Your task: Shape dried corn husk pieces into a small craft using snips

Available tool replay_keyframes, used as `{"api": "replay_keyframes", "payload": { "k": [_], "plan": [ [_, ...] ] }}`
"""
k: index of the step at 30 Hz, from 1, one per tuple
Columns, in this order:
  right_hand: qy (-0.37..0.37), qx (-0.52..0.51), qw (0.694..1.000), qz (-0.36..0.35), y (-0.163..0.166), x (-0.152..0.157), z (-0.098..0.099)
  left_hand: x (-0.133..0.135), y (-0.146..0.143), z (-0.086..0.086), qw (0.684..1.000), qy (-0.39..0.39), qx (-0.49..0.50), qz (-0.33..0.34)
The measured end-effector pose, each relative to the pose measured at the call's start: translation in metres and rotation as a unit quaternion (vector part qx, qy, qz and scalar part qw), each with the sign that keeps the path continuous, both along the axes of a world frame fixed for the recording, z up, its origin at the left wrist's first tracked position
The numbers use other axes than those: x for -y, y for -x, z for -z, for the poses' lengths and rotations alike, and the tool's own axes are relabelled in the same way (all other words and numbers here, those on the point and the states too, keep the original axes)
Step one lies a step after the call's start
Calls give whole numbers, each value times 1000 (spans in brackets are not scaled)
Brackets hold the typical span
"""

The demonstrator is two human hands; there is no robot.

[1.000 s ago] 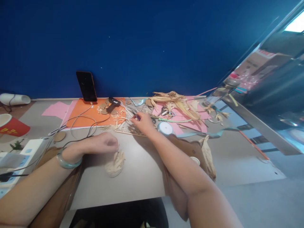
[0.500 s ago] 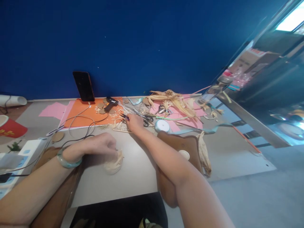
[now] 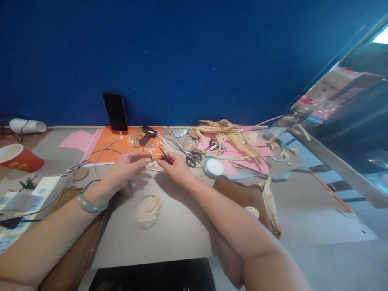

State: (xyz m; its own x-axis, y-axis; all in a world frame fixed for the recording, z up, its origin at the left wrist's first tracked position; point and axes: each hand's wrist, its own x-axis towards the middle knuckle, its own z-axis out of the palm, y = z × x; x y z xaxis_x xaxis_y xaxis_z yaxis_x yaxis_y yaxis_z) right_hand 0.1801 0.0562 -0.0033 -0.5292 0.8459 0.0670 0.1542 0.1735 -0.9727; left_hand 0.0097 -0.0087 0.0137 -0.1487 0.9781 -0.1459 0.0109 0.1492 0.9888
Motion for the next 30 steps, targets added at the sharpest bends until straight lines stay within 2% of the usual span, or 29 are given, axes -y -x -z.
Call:
{"api": "replay_keyframes", "payload": {
  "k": [3,7,13,16,21,25,30],
  "plan": [
    [11,-5,1000,-16,3,6,-2,1,0,-2,1000,-16,14,-21],
    [-8,-3,1000,-8,5,5,1,-1,1,6,999,-38,19,-30],
    [-38,31,997,57,5,0,9,-5,0,9,994,-57,35,-81],
    [-17,15,996,82,4,-1,10,-4,-1,4,996,-42,41,-63],
    [61,-53,997,-1,5,4,12,-2,-4,2,999,-24,40,-22],
    [61,-40,997,-39,8,8,16,-1,-3,3,999,-27,35,11],
    [67,-42,995,-56,9,10,16,0,-4,2,999,-11,31,20]
  ]
}}
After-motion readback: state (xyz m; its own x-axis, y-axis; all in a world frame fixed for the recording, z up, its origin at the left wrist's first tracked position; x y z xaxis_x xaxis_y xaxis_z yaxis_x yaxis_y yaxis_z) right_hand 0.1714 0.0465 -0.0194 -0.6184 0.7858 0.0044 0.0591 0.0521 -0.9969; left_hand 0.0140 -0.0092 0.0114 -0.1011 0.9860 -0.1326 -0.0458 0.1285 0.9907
